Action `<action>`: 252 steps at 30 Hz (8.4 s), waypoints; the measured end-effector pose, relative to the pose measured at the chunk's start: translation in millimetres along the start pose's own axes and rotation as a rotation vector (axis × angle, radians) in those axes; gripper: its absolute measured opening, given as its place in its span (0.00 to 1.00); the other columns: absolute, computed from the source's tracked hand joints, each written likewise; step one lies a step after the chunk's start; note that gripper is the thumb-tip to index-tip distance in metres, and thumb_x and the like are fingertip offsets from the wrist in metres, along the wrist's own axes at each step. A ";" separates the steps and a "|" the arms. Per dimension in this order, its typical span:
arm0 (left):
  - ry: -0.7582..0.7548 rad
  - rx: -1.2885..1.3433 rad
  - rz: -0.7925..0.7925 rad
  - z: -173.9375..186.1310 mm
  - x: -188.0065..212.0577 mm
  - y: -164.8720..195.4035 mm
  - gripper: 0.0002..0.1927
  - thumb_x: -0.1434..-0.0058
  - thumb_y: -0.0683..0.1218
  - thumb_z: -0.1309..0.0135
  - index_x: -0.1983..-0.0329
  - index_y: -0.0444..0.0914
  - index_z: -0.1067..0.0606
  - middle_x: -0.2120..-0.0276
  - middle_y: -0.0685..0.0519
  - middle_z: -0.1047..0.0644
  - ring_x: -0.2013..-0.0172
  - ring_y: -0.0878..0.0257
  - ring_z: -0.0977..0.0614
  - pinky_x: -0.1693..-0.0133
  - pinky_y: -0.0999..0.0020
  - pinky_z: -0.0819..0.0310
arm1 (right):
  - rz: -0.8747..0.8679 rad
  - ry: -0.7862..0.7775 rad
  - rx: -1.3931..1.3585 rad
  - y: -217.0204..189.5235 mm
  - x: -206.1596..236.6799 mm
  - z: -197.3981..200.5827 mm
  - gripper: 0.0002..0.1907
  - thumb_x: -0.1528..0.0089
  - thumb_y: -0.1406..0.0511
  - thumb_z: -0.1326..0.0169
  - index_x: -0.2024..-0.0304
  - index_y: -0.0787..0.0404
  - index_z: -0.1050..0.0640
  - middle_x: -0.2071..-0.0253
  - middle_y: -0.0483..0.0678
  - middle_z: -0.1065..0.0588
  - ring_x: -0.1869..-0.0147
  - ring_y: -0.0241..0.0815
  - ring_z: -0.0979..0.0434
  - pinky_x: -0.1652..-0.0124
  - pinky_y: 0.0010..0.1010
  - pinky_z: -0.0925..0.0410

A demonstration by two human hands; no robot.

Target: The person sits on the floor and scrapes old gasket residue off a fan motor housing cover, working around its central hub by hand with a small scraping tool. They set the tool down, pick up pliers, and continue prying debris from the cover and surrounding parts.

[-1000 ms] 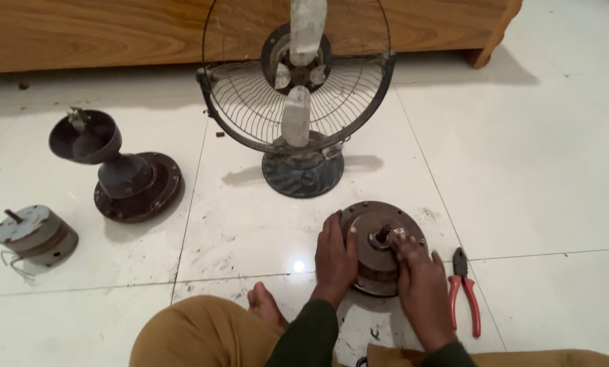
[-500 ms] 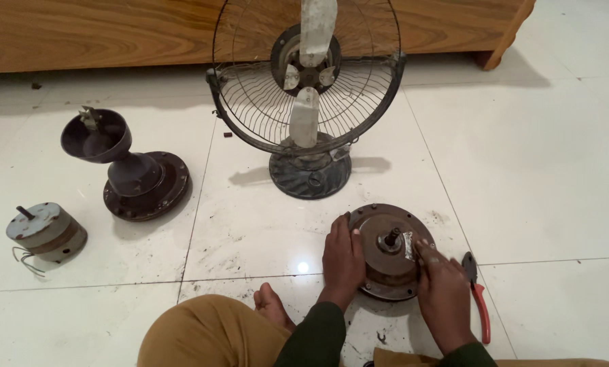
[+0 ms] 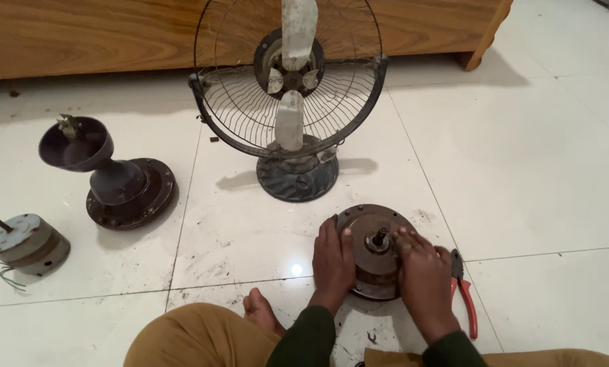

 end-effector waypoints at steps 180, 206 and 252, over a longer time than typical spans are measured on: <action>-0.617 -0.435 -0.307 -8.3 -5.8 21.5 0.79 0.73 0.75 0.27 0.21 0.44 0.52 0.25 0.30 0.54 0.27 0.33 0.48 0.35 0.46 0.38 | 0.029 0.033 -0.141 3.2 55.8 -10.2 0.27 0.46 0.77 0.51 0.43 0.60 0.23 0.42 0.53 0.22 0.37 0.49 0.24 0.44 0.46 0.35; -0.571 -0.536 -0.168 4.2 13.3 35.0 0.76 0.58 0.80 0.35 0.20 0.39 0.59 0.22 0.36 0.58 0.26 0.34 0.51 0.42 0.35 0.34 | -0.055 0.019 -0.113 23.1 48.2 -16.9 0.24 0.40 0.70 0.50 0.42 0.49 0.21 0.44 0.45 0.21 0.39 0.43 0.24 0.36 0.54 0.41; -0.710 -0.708 -0.020 -10.6 14.3 9.4 0.71 0.57 0.69 0.29 0.23 0.32 0.56 0.25 0.33 0.55 0.29 0.32 0.46 0.38 0.38 0.38 | 0.019 0.081 -0.220 0.8 35.6 14.1 0.17 0.38 0.68 0.47 0.46 0.57 0.19 0.43 0.48 0.22 0.35 0.49 0.27 0.42 0.47 0.39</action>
Point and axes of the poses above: each hand's wrist, its own x-axis away from the middle knuckle, its own z-axis out of the back of the hand, y = z × x, the point moved 10 cm from there along -x, towards the middle knuckle
